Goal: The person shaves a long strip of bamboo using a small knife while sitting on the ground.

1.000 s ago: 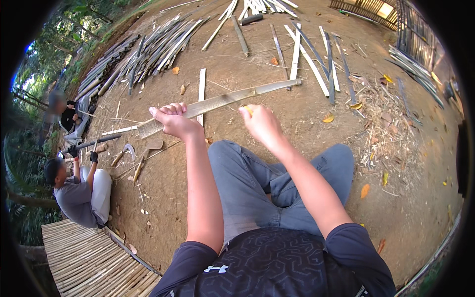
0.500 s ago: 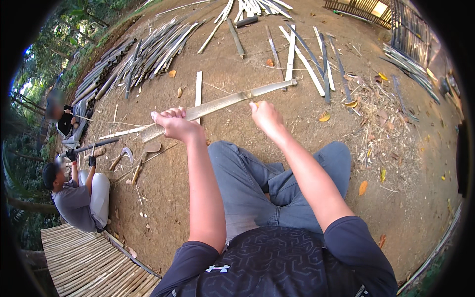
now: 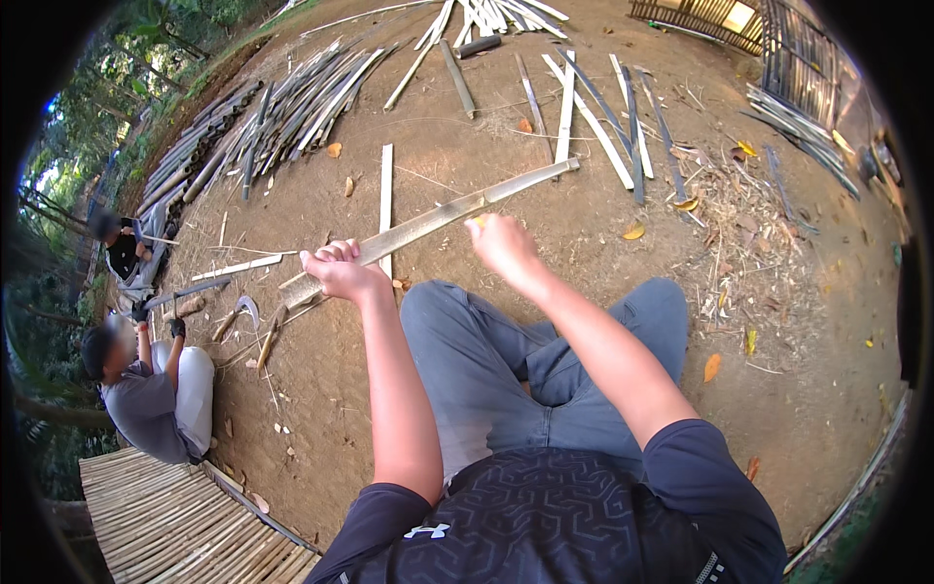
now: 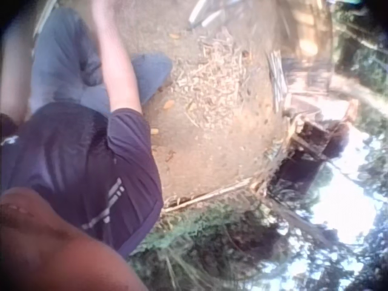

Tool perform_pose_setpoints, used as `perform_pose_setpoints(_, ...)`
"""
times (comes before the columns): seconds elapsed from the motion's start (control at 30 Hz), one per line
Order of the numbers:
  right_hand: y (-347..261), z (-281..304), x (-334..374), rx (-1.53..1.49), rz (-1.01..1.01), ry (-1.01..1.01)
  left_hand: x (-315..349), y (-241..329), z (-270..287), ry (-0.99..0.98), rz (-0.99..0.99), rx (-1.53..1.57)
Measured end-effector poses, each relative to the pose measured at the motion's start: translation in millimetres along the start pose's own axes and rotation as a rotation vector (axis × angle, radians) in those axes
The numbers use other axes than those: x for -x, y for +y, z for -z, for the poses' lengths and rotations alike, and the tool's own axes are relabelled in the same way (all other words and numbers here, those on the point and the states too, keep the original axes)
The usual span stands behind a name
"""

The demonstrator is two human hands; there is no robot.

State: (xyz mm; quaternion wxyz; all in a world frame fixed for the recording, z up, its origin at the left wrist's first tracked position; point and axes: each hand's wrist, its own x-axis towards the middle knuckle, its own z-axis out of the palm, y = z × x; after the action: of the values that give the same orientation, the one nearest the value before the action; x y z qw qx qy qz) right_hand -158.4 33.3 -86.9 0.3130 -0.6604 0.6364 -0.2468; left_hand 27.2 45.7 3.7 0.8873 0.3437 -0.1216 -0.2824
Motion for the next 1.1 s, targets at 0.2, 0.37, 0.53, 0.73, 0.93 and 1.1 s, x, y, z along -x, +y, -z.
perform_pose_setpoints(0.2, 119.7, 32.6, -32.6, 0.233, -0.221, 0.298, 34.8, -20.5, -35.5, 0.006, 0.092, -0.01)
perform_pose_setpoints(0.37, 2.1, -3.5, 4.7, 0.07, 0.118, 0.072, -2.4, 3.7, 3.2, 0.007, -0.01, -0.011)
perform_pose_setpoints(0.53, 84.9, 26.4, -36.1, 0.126, -0.275, 0.191, 17.8, -16.0, -20.2, -0.043, 0.062, -0.011)
perform_pose_setpoints(0.73, 28.7, 4.5, -9.5, 0.075, -0.105, 0.114, -7.8, 0.2, 11.3, 0.063, -0.027, -0.117)
perform_pose_setpoints(0.93, 136.4, 31.3, -29.9, 0.038, -0.247, 0.246, 4.8, -12.2, -26.5, -0.042, 0.052, -0.018)
perform_pose_setpoints(1.1, 128.2, 50.3, -28.4, 0.031, -0.139, 0.25, 43.5, -1.5, -46.6, -0.25, 0.043, 0.053)
